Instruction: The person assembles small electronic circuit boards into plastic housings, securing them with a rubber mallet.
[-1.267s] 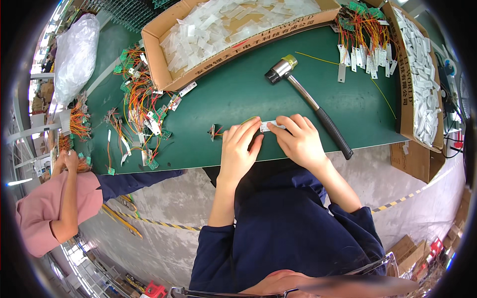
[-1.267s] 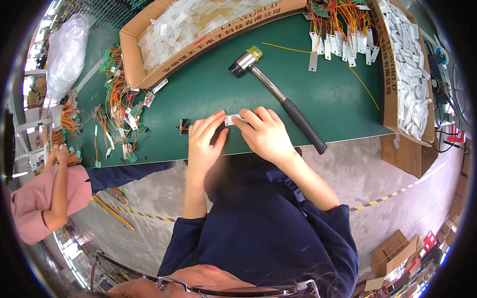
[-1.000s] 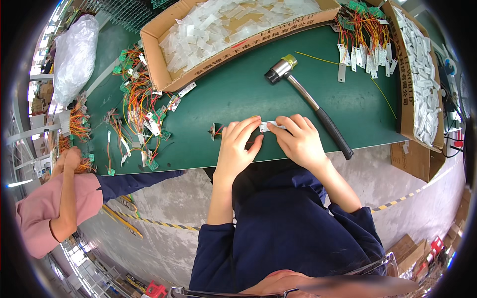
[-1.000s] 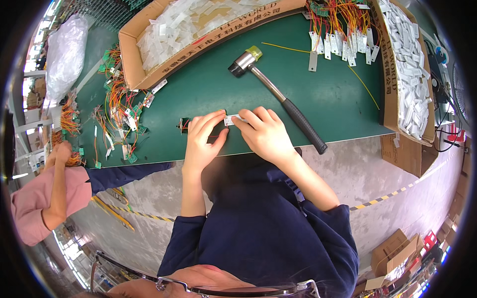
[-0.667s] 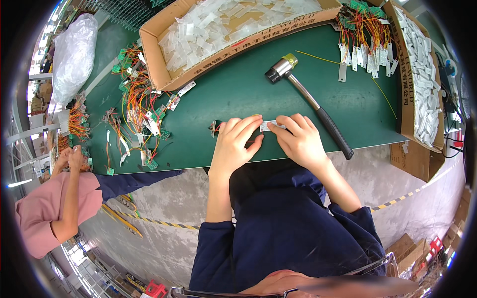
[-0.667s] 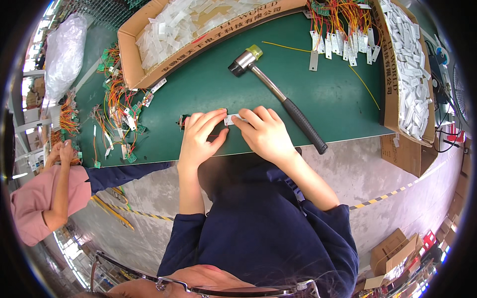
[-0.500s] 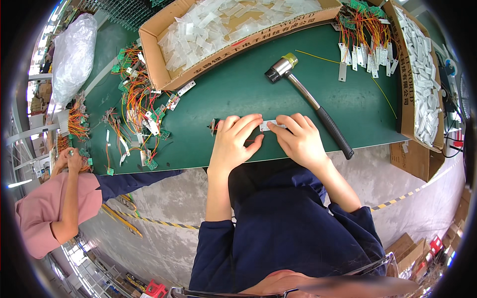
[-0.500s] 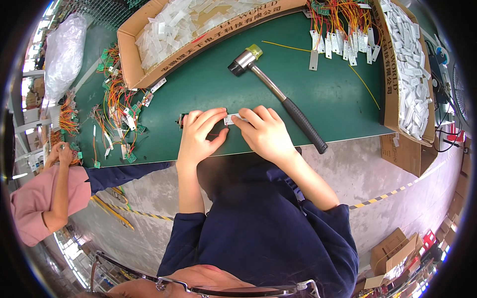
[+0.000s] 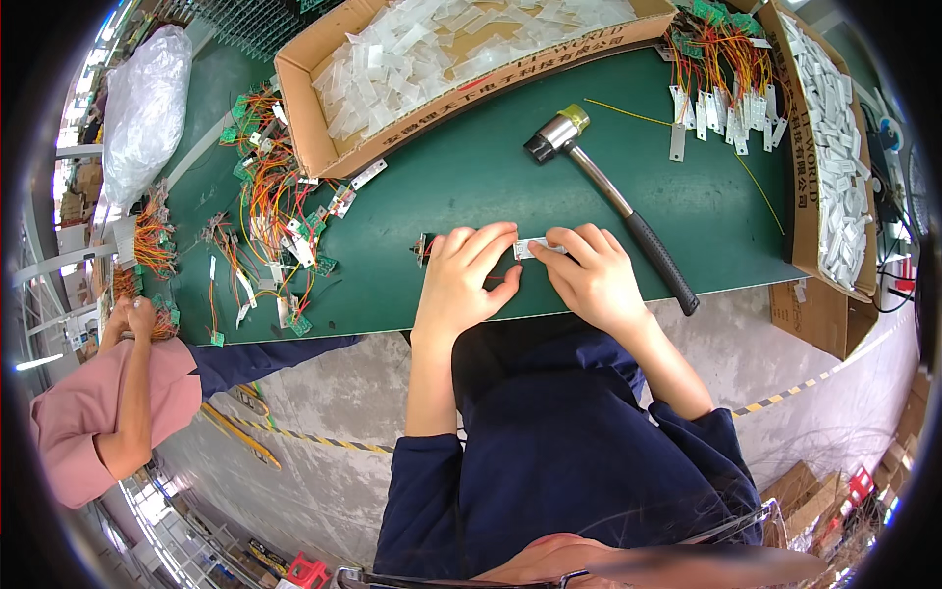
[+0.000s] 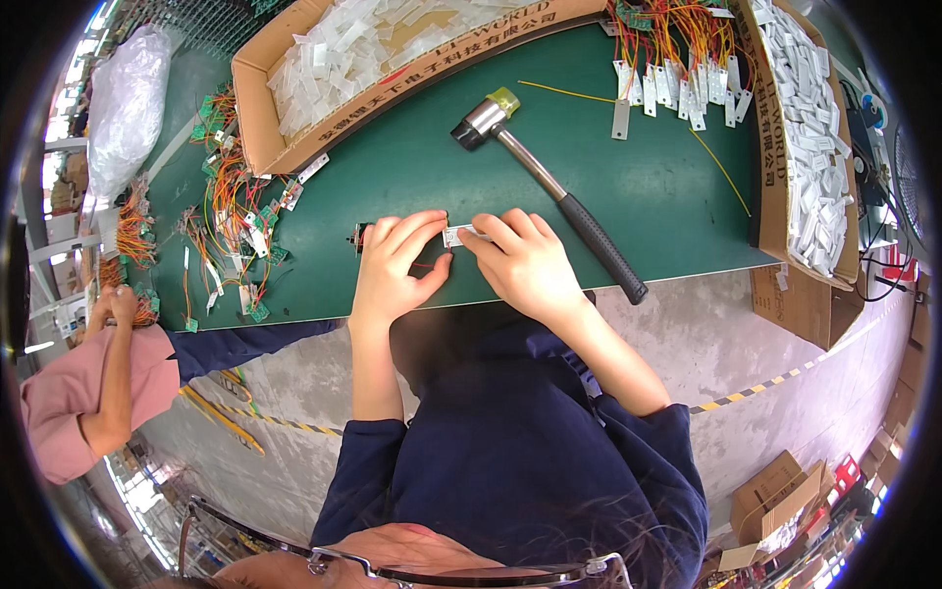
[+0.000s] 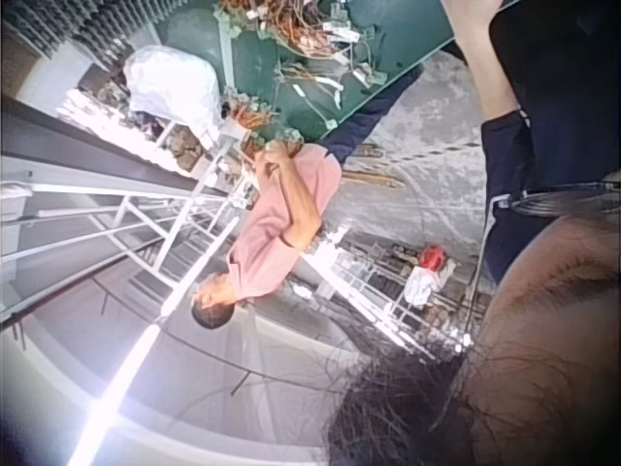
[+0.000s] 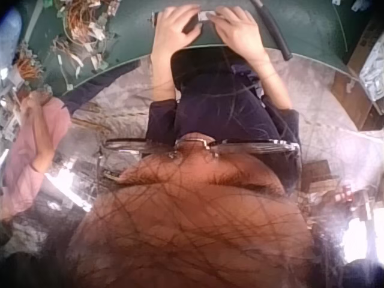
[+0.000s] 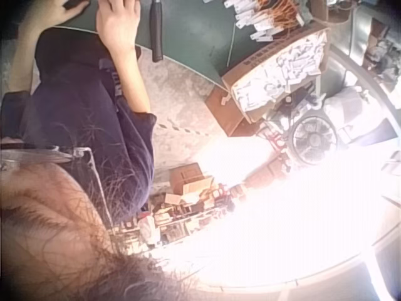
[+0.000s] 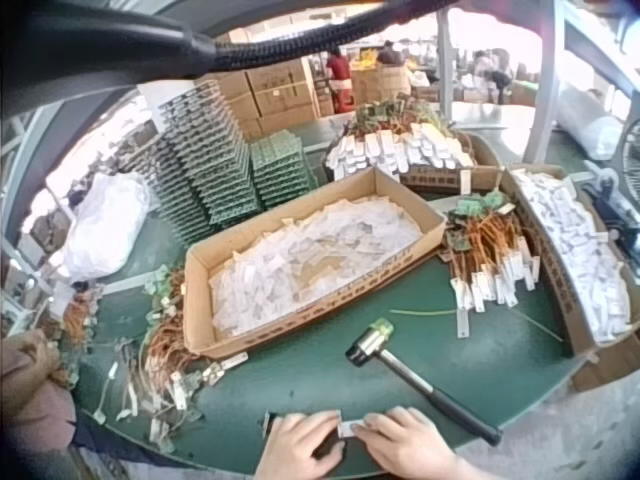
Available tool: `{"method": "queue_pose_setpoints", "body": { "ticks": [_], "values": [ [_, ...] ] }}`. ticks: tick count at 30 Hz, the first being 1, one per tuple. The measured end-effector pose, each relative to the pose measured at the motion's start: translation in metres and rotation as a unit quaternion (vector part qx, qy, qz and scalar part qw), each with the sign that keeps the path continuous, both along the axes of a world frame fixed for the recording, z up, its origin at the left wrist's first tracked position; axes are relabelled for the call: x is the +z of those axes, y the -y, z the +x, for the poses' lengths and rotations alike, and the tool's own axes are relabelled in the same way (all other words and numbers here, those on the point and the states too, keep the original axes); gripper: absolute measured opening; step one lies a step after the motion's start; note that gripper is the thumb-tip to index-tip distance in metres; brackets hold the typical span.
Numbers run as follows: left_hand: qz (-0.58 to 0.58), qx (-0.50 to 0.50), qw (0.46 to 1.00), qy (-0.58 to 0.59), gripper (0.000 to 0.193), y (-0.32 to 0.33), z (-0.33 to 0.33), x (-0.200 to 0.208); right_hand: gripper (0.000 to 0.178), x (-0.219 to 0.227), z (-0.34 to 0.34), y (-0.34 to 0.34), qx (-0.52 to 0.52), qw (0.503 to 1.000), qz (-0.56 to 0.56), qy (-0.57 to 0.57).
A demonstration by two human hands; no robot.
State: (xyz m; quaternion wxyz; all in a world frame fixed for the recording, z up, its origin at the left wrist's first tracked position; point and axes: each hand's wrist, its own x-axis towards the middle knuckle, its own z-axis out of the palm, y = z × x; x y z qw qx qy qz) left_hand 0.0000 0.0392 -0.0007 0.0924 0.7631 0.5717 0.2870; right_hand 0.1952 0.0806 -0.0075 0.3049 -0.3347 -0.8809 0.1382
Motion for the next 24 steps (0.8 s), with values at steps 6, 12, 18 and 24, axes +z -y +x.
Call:
{"method": "queue_pose_setpoints", "body": {
  "ticks": [6,12,18,24],
  "values": [
    [0.035,0.021,0.997,-0.064,0.036,0.003,0.003,-0.002,0.031,0.001,0.001,-0.001,-0.001,1.0,-0.001,0.001],
    [0.044,0.029,0.997,-0.055,0.035,0.003,0.001,-0.003,0.027,0.001,-0.001,-0.001,-0.01,0.999,-0.023,-0.03],
    [0.056,0.028,0.997,-0.046,0.036,0.003,0.002,-0.002,0.019,0.0,0.002,-0.002,-0.011,0.996,-0.066,-0.065],
    [0.039,0.017,0.998,-0.037,0.034,0.004,0.002,-0.002,0.016,0.01,0.005,-0.003,-0.011,0.975,-0.177,-0.132]
  ]
}}
